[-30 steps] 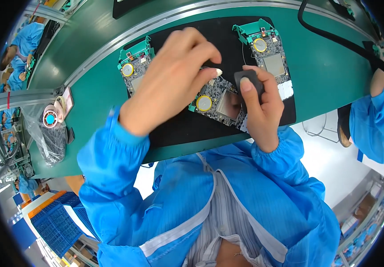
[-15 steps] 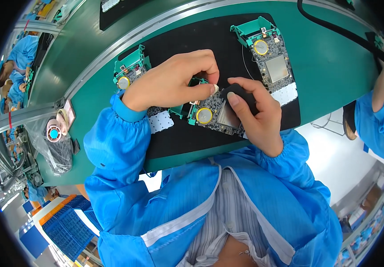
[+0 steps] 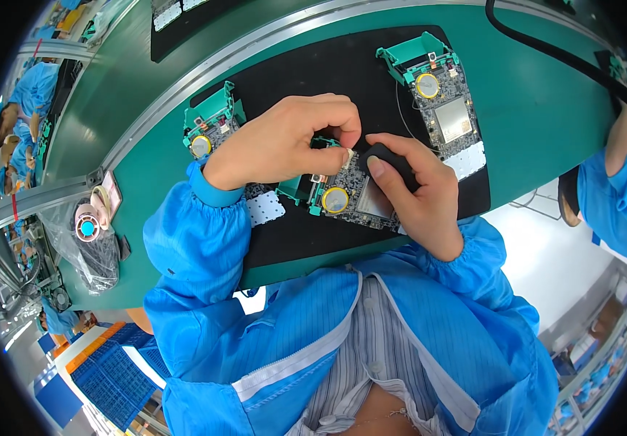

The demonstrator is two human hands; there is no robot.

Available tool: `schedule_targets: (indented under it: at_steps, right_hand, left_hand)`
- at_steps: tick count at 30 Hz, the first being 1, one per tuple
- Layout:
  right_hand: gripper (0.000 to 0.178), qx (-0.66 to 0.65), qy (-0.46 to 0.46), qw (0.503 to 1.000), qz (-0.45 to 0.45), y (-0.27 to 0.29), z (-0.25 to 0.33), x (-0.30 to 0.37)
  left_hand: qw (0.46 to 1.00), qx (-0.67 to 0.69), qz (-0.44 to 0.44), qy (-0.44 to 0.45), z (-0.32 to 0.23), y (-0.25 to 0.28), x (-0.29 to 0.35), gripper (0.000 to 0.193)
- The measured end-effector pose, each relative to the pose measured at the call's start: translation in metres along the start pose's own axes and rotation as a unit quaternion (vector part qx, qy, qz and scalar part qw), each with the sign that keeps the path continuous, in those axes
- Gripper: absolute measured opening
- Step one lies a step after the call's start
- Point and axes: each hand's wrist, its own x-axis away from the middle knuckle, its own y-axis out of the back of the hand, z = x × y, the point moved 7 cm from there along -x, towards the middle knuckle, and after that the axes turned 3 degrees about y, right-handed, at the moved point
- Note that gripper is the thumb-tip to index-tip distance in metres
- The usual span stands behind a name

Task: The person assembles electronic components, housings, and batteries onto printed circuit boards by hand.

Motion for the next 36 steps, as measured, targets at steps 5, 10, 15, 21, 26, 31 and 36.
schedule_targets:
  at_steps: [5, 10, 15, 21, 26, 31, 36]
  right_hand:
    - [0.023, -0.051, -0.073, 0.996, 0.019, -0.001, -0.002, -0.004]
    - [0.017, 0.045, -0.067, 0.992, 0.098, -0.002, 0.013, -0.026]
    - [0.017, 0.115, -0.072, 0.971, 0.195, -0.008, 0.016, -0.048]
    - [0.019, 0.13, -0.002, 0.982, 0.136, -0.003, 0.019, -0.038]
    - [0.013, 0.035, 0.073, 0.993, 0.083, 0.003, 0.011, 0.011]
    - [0.017, -0.02, 0.089, 0.994, 0.067, -0.038, 0.019, 0.011]
    - [0.02, -0.059, -0.017, 0.984, -0.165, 0.061, -0.005, 0.005]
  left_hand:
    - [0.994, 0.026, 0.028, 0.1, 0.003, -0.002, 0.003, 0.01]
    - [0.994, 0.051, 0.017, 0.093, 0.003, -0.005, 0.005, 0.015]
    - [0.969, 0.19, -0.037, 0.153, 0.01, -0.01, 0.007, 0.036]
    - [0.969, 0.185, -0.049, 0.157, 0.004, -0.01, 0.009, 0.033]
    - [0.982, -0.148, -0.101, 0.062, -0.023, 0.0, 0.008, 0.022]
    - [0.905, -0.374, -0.202, -0.018, -0.041, 0.034, 0.01, 0.022]
    - [0.899, -0.415, -0.133, 0.024, -0.028, -0.043, 0.041, 0.047]
